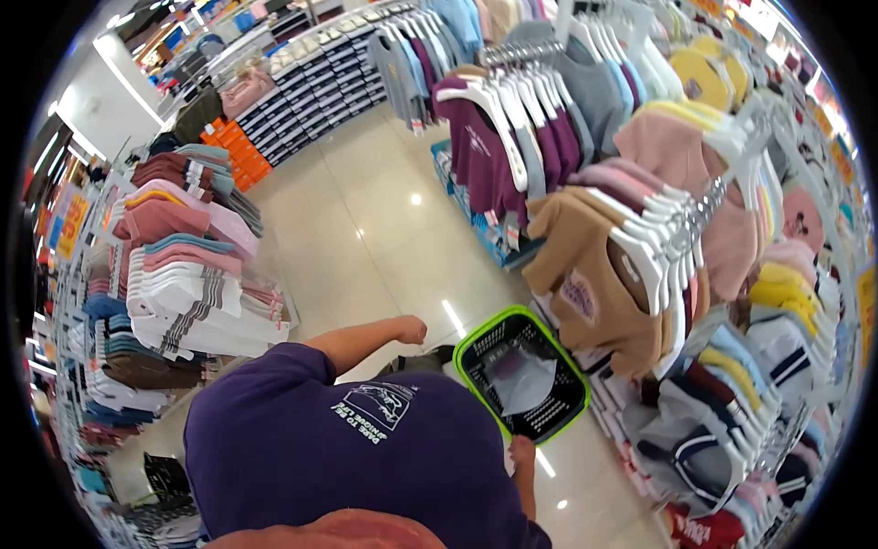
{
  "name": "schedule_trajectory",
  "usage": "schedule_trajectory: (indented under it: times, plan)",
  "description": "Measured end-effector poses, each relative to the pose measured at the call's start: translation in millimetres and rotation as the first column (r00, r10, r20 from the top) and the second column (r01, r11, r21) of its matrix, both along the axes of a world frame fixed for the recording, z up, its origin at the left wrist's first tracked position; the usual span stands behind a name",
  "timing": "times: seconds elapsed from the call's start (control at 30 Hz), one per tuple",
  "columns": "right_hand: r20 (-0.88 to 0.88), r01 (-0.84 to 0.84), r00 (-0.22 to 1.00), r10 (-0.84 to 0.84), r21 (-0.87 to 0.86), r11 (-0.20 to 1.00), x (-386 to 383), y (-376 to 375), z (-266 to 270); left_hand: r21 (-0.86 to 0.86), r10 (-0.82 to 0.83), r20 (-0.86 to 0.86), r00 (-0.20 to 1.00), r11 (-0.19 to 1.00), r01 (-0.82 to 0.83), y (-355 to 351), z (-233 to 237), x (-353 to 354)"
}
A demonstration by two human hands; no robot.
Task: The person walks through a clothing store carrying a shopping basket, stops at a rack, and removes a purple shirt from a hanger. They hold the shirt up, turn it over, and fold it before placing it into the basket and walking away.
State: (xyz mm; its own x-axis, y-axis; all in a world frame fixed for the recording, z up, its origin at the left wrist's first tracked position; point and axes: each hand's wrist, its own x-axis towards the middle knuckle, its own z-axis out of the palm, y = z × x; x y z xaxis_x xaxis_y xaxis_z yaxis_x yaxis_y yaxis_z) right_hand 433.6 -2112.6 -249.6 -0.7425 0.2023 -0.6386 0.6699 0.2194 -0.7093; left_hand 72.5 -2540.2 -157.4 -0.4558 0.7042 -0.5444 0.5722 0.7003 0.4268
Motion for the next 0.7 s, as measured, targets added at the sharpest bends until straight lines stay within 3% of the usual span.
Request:
schedule_trajectory:
  times: [0.1, 0.17, 0.27, 0.37, 0.43, 0.5, 0.57, 0.6, 0.63, 0.7]
  plan:
    - [0.064, 0.136, 0.989, -0.130, -0.100, 0.986, -16.8, -9.5, 32.0, 0.013, 0.069, 0.012, 0.998, 0.998, -0.069, -4.9, 21.2, 5.1]
    - [0.193, 0.300, 0.946, -0.259, -0.226, 0.927, -11.9, -3.6, 4.1, -0.035, 0.088, 0.016, 0.996, 0.996, -0.088, -9.8, 26.3, 6.8]
    - [0.231, 0.263, 0.944, -0.235, -0.098, 0.960, -30.7, -8.8, 35.7, -0.097, 0.124, 0.031, 0.992, 0.988, -0.121, -21.1, 33.3, 11.3]
    - [0.176, 0.186, 0.967, -0.184, 0.009, 0.983, -36.4, 3.4, 13.8, -0.111, 0.174, 0.027, 0.984, 0.979, -0.170, -38.3, 29.9, 15.8]
    - [0.044, 0.122, 0.991, -0.126, 0.092, 0.988, -36.7, 5.0, 8.3, -0.115, 0.132, 0.013, 0.991, 0.985, -0.130, -46.5, 22.7, 15.0]
    - [-0.010, -0.036, 0.999, 0.040, 0.249, 0.968, -30.3, 12.0, -19.1, -0.059, 0.209, 0.015, 0.978, 0.976, -0.208, -53.0, 16.8, 17.2]
    - [-0.140, 0.061, 0.990, -0.021, 0.293, 0.954, -29.6, 5.9, -22.5, -0.068, 0.284, 0.096, 0.954, 0.958, -0.279, -50.4, 21.8, 16.4]
    - [-0.147, 0.084, 0.988, -0.039, 0.319, 0.944, -28.4, 3.9, -33.0, -0.073, 0.298, 0.118, 0.947, 0.954, -0.291, -48.9, 24.3, 17.1]
    - [-0.052, -0.024, 0.998, 0.045, 0.356, 0.934, -35.0, 3.2, -15.1, -0.051, 0.275, 0.126, 0.953, 0.961, -0.270, -46.7, 27.4, 17.3]
    - [-0.071, 0.020, 0.997, 0.012, 0.440, 0.898, -34.2, -7.5, -12.5, -0.021, 0.235, 0.148, 0.961, 0.972, -0.235, -42.8, 34.3, 17.8]
